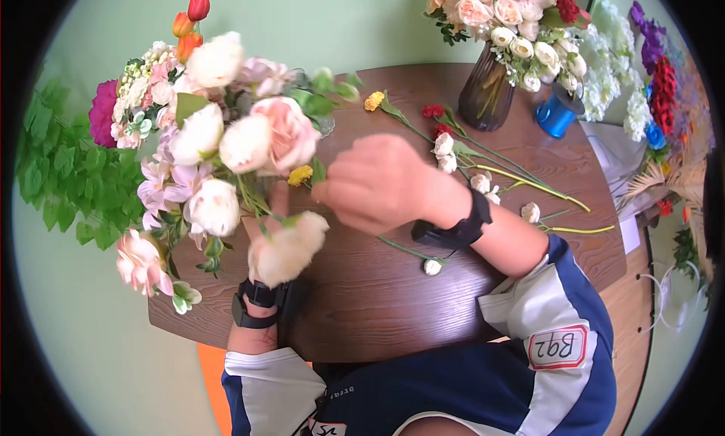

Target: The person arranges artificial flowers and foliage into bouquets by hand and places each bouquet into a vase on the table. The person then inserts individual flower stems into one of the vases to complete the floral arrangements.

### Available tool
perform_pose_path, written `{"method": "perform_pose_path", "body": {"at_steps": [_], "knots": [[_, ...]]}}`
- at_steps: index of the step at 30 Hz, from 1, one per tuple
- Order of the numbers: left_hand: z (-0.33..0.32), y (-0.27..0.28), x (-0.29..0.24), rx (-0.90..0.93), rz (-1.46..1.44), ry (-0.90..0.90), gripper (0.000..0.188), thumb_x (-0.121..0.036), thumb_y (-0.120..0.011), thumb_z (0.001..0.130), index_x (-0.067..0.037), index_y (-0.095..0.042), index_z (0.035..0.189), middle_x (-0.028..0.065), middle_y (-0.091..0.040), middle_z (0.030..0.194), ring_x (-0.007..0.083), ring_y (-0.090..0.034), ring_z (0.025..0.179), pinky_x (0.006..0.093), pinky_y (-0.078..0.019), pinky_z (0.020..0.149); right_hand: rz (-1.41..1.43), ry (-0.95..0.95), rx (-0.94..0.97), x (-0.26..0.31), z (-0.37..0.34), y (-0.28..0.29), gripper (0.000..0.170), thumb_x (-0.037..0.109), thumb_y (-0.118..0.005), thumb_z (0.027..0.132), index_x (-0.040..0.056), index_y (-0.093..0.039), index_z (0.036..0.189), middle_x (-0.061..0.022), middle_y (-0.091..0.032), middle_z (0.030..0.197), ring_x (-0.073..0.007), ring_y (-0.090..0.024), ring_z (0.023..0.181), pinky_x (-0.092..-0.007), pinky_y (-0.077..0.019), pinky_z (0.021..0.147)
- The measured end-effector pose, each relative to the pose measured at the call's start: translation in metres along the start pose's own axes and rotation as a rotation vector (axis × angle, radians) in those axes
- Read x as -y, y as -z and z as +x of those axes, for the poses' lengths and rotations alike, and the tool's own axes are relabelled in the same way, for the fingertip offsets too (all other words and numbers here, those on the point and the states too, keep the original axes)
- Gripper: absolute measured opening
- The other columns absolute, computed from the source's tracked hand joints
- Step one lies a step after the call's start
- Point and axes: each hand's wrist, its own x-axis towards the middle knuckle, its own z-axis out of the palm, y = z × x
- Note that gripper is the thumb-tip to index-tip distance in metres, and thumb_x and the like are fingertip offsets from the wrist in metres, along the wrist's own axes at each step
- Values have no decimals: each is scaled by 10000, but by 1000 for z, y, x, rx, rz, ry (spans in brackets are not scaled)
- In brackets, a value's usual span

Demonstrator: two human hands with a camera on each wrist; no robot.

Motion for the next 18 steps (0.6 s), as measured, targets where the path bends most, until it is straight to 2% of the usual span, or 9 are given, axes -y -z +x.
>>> {"method": "perform_pose_path", "body": {"at_steps": [1,3,5,7,9,10,13,14,18], "knots": [[3,8,20,65,218,-239,159,-193,-557,883,-72,-508,974,-42,-440,799,51,-441,692,156,-368,576,-13,-81,98,-5,4,8,129,145,-631,665,86,-587,771,-20,-535,634,-227,-545,536,-328,-427,478],[11,-4,-11,-321,178,-484,123,-10,-532,849,-33,-515,968,-4,-518,800,50,-445,582,166,-332,469,-98,-304,269,-14,6,22,100,142,-610,712,62,-550,720,-67,-538,618,-255,-559,557,-350,-447,507],[7,-8,-60,-242,-442,-32,100,-9,-552,849,-34,-509,935,-10,-498,698,36,-412,525,173,-292,436,-223,-571,539,-22,3,48,209,208,-579,749,18,-596,662,-152,-608,667,-322,-601,623,-403,-492,593],[7,-8,-56,-292,-525,-46,92,-75,-578,863,-40,-498,891,-15,-471,617,35,-378,469,185,-252,403,-301,-820,783,-26,0,78,198,173,-614,724,-21,-605,683,-208,-606,726,-332,-614,712,-402,-503,640],[4,-1,-63,-150,-434,-70,120,-93,-608,844,0,-543,883,65,-579,685,103,-541,609,184,-430,566,-309,-1019,887,-25,-8,107,228,155,-664,688,-27,-618,817,-192,-609,737,-327,-604,708,-385,-477,637],[3,-3,-74,-147,-482,-16,144,-103,-593,857,-12,-501,795,57,-528,558,92,-481,467,195,-387,444,-354,-1048,841,-27,-22,121,246,146,-671,678,-35,-623,838,-195,-616,752,-298,-615,672,-370,-478,614],[-1,-10,-88,-182,-535,65,168,-116,-580,867,-5,-472,801,64,-500,518,105,-441,375,208,-357,363,-339,-1136,754,-24,-28,156,203,98,-644,650,-30,-632,807,-181,-612,679,-286,-608,633,-358,-470,568],[-2,-11,-82,-174,-489,44,263,-258,-553,892,-19,-448,858,64,-492,526,105,-395,327,197,-301,312,-346,-1137,758,-20,-32,159,203,98,-644,650,-30,-632,807,-181,-612,679,-286,-608,633,-358,-470,568],[-3,-7,-73,-85,-519,-19,285,-275,-554,889,-7,-456,897,35,-460,501,74,-395,337,173,-250,285,-461,-1223,1037,-31,-78,151,155,94,-655,616,-3,-653,737,-181,-634,772,-318,-624,726,-375,-504,646]]}}
